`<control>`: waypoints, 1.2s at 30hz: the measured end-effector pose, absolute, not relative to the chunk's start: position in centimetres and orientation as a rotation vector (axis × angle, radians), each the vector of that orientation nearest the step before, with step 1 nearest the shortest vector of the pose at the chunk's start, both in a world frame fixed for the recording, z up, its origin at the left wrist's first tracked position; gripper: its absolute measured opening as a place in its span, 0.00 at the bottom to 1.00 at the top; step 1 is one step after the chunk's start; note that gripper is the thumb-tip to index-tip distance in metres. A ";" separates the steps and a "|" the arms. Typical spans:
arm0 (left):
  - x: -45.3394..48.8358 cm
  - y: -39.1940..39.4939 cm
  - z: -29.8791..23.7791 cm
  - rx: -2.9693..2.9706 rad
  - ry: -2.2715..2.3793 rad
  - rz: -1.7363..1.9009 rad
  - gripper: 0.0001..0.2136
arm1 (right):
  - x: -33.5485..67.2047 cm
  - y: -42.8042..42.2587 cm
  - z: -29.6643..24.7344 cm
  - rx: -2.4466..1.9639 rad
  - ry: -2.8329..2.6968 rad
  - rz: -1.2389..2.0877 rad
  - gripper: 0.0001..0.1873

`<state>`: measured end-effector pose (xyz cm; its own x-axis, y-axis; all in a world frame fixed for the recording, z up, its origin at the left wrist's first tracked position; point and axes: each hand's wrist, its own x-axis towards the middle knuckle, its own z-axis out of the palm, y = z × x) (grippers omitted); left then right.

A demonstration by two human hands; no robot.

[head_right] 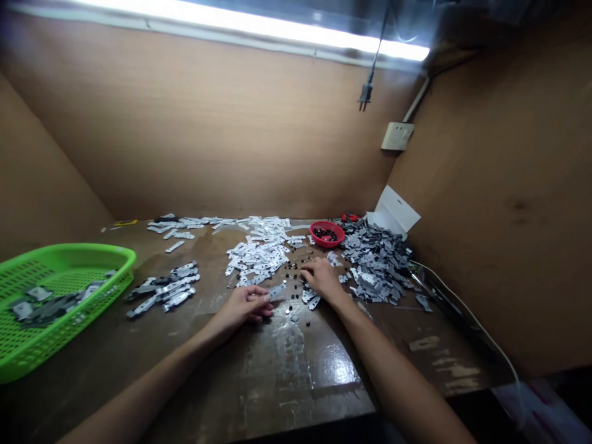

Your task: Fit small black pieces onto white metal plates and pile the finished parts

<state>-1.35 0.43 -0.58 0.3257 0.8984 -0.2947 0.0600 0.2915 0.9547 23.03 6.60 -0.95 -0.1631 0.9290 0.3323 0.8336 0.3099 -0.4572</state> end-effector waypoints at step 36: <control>-1.8 -0.5 -0.4 1.168 1.002 0.645 0.20 | 22.0 3.7 0.9 -1.008 -2.479 0.430 0.12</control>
